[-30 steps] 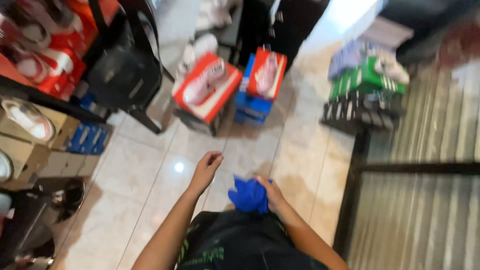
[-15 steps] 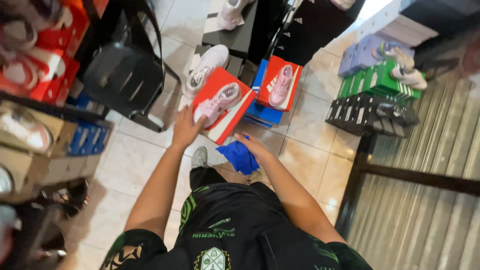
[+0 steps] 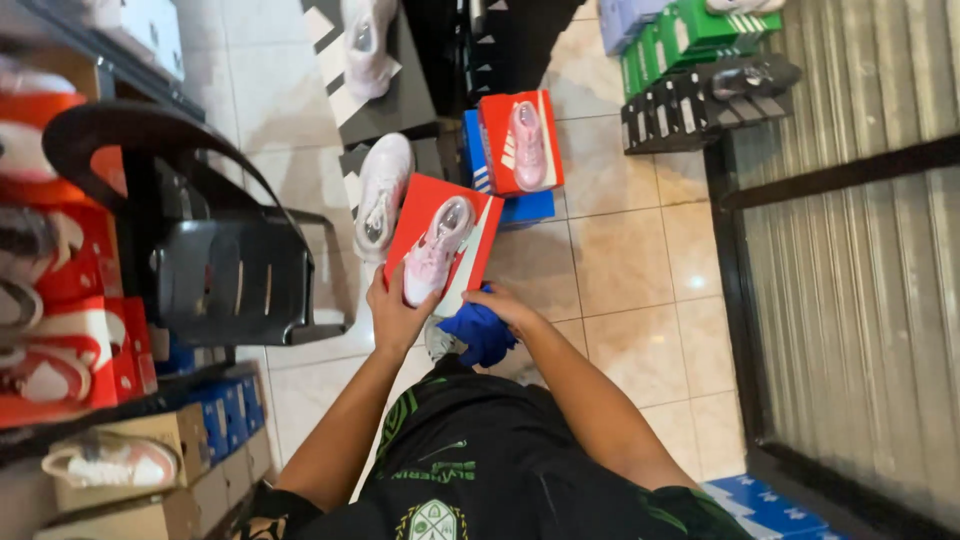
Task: Cleaning and organizing shoe boxes and shoes in a warehouse
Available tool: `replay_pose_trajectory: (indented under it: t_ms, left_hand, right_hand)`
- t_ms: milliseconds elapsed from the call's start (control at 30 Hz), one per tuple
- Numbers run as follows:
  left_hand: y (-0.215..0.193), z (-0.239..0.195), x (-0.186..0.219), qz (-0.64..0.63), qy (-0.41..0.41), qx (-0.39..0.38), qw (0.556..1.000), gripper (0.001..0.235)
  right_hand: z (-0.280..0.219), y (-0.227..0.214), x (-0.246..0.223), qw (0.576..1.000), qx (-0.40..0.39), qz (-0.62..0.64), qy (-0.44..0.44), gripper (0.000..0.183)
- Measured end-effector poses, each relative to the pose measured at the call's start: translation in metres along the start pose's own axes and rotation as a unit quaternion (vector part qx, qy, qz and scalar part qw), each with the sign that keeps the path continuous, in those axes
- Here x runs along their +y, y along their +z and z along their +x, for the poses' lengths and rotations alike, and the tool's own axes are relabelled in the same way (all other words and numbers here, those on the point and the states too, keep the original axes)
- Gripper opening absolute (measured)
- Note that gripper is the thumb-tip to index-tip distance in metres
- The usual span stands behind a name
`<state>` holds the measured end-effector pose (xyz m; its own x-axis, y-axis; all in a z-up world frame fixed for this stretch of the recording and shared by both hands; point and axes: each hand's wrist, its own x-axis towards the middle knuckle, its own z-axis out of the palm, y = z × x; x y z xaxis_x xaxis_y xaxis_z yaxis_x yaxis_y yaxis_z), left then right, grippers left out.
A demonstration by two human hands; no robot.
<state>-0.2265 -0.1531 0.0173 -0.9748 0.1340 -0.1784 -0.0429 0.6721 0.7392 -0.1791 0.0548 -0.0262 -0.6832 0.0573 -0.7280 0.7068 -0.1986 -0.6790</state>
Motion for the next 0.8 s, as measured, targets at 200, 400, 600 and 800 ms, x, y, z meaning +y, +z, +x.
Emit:
replay_pose_trajectory:
  t_ms: [200, 400, 600, 800]
  left_hand:
    - [0.006, -0.024, 0.013, -0.016, 0.017, -0.014, 1.000, 0.089]
    - [0.045, -0.068, 0.045, -0.016, 0.139, -0.022, 0.990, 0.087]
    - [0.101, -0.163, 0.102, -0.031, 0.179, -0.162, 0.970, 0.089]
    - [0.198, -0.282, 0.162, -0.036, 0.291, -0.280, 0.914, 0.091]
  right_hand:
    - [-0.040, -0.006, 0.022, 0.998, 0.038, 0.037, -0.016, 0.076]
    - [-0.114, -0.055, 0.074, 0.988, 0.103, 0.102, -0.046, 0.083]
    - [-0.225, -0.116, 0.166, 0.959, 0.204, 0.186, -0.058, 0.087]
    - [-0.375, -0.169, 0.241, 0.889, 0.355, 0.279, -0.071, 0.078]
